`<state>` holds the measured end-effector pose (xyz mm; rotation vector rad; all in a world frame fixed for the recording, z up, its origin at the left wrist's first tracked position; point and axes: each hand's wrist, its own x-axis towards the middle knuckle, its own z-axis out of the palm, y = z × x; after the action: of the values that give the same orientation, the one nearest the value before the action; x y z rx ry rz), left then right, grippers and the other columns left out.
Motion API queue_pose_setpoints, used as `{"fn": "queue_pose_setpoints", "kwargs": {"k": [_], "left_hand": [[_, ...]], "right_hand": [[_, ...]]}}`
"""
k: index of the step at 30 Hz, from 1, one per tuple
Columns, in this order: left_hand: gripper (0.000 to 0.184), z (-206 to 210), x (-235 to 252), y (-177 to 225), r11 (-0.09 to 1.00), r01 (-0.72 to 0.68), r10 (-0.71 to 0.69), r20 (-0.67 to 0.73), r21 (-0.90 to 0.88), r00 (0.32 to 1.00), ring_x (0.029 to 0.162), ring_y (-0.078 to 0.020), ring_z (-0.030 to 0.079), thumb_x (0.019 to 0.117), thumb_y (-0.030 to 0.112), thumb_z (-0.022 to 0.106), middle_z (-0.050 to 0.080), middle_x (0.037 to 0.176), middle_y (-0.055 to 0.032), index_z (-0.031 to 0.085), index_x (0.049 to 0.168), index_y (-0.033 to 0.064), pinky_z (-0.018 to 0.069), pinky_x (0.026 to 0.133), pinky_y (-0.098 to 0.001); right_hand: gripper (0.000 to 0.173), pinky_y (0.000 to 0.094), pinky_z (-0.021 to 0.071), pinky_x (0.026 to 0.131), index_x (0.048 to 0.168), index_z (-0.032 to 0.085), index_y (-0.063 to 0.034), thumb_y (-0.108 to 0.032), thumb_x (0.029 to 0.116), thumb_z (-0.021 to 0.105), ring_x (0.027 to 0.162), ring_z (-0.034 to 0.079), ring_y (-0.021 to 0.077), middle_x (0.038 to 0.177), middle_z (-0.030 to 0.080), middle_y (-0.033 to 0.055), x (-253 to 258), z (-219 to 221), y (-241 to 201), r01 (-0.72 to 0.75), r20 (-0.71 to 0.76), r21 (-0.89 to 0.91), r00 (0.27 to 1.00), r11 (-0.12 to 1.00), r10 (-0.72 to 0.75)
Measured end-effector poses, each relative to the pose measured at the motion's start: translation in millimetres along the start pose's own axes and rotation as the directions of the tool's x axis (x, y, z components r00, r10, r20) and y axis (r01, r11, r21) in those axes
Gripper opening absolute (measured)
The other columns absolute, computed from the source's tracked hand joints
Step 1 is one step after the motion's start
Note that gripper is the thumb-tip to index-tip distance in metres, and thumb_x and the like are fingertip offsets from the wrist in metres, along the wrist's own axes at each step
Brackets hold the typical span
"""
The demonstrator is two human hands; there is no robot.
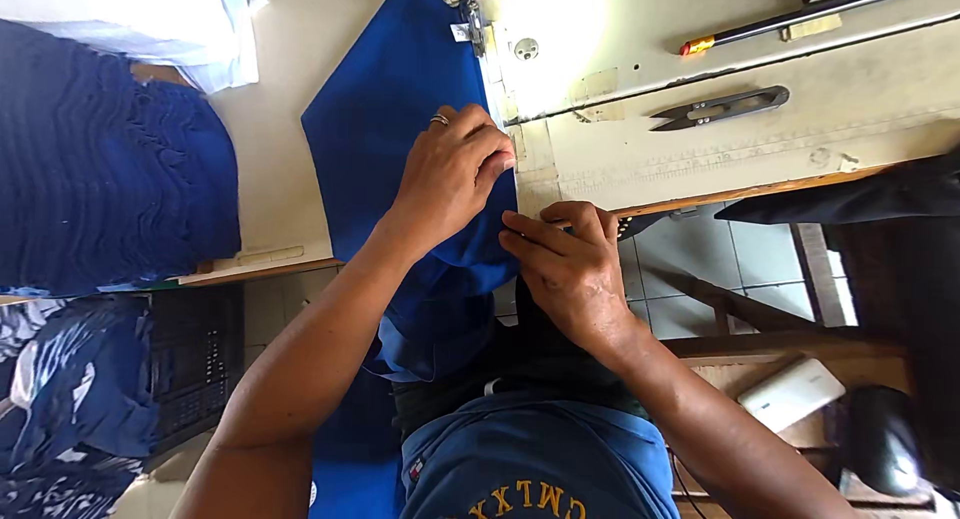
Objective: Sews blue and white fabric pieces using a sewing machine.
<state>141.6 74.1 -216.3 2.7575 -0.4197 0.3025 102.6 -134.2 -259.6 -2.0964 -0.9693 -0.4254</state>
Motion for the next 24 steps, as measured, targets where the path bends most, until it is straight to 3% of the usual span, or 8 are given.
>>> {"fn": "queue_pose_setpoints", "kwargs": {"k": [6, 9, 15, 24], "left_hand": [[0.023, 8.3, -10.6, 3.5, 0.998, 0.046, -0.051, -0.148, -0.032, 0.988, 0.100, -0.0246, 0.065, 0.1015, 0.029, 0.065, 0.070, 0.106, -0.0095, 0.071, 0.108, 0.0076, 0.0510, 0.085, -0.0412], [0.020, 15.7, -22.4, 7.6, 1.000, 0.021, -0.023, -0.255, -0.007, 0.967, 0.108, -0.0246, 0.067, 0.1008, 0.025, 0.067, 0.074, 0.111, -0.0090, 0.075, 0.100, 0.0073, 0.0517, 0.088, -0.0412], [0.024, 12.7, -42.8, 14.0, 1.000, -0.007, 0.011, -0.191, 0.021, 0.981, 0.128, -0.0261, 0.062, 0.1030, 0.020, 0.061, 0.071, 0.130, -0.0088, 0.077, 0.117, 0.0093, 0.0462, 0.112, -0.0401], [0.028, 8.6, -42.5, 20.7, 1.000, 0.008, -0.004, -0.134, 0.027, 0.991, 0.133, -0.0269, 0.058, 0.1043, 0.020, 0.059, 0.066, 0.137, -0.0120, 0.074, 0.126, 0.0081, 0.0452, 0.113, -0.0378]], "right_hand": [[0.023, 0.0520, 0.0412, 0.100, 0.105, 0.081, -0.0183, -0.011, 0.0958, 0.062, 0.122, 0.061, 0.0314, 0.125, 0.074, 0.0016, -0.4, -3.3, -1.0, -0.017, 0.041, -0.039, 0.999, 0.999, 0.019], [0.021, 0.0525, 0.0408, 0.101, 0.104, 0.081, -0.0192, -0.013, 0.0964, 0.062, 0.124, 0.060, 0.0313, 0.125, 0.074, 0.0006, -0.9, -4.9, -3.3, -0.040, 0.046, -0.059, 0.998, 0.997, 0.042], [0.022, 0.0540, 0.0394, 0.104, 0.105, 0.081, -0.0191, -0.014, 0.0962, 0.062, 0.123, 0.061, 0.0322, 0.125, 0.074, 0.0014, 2.5, -8.9, -6.1, -0.037, 0.082, -0.084, 0.996, 0.996, 0.044], [0.021, 0.0552, 0.0374, 0.106, 0.104, 0.081, -0.0188, -0.012, 0.0961, 0.062, 0.125, 0.061, 0.0316, 0.124, 0.074, 0.0004, 4.2, -9.8, -2.9, -0.042, 0.098, -0.052, 0.994, 0.998, 0.046]]}}
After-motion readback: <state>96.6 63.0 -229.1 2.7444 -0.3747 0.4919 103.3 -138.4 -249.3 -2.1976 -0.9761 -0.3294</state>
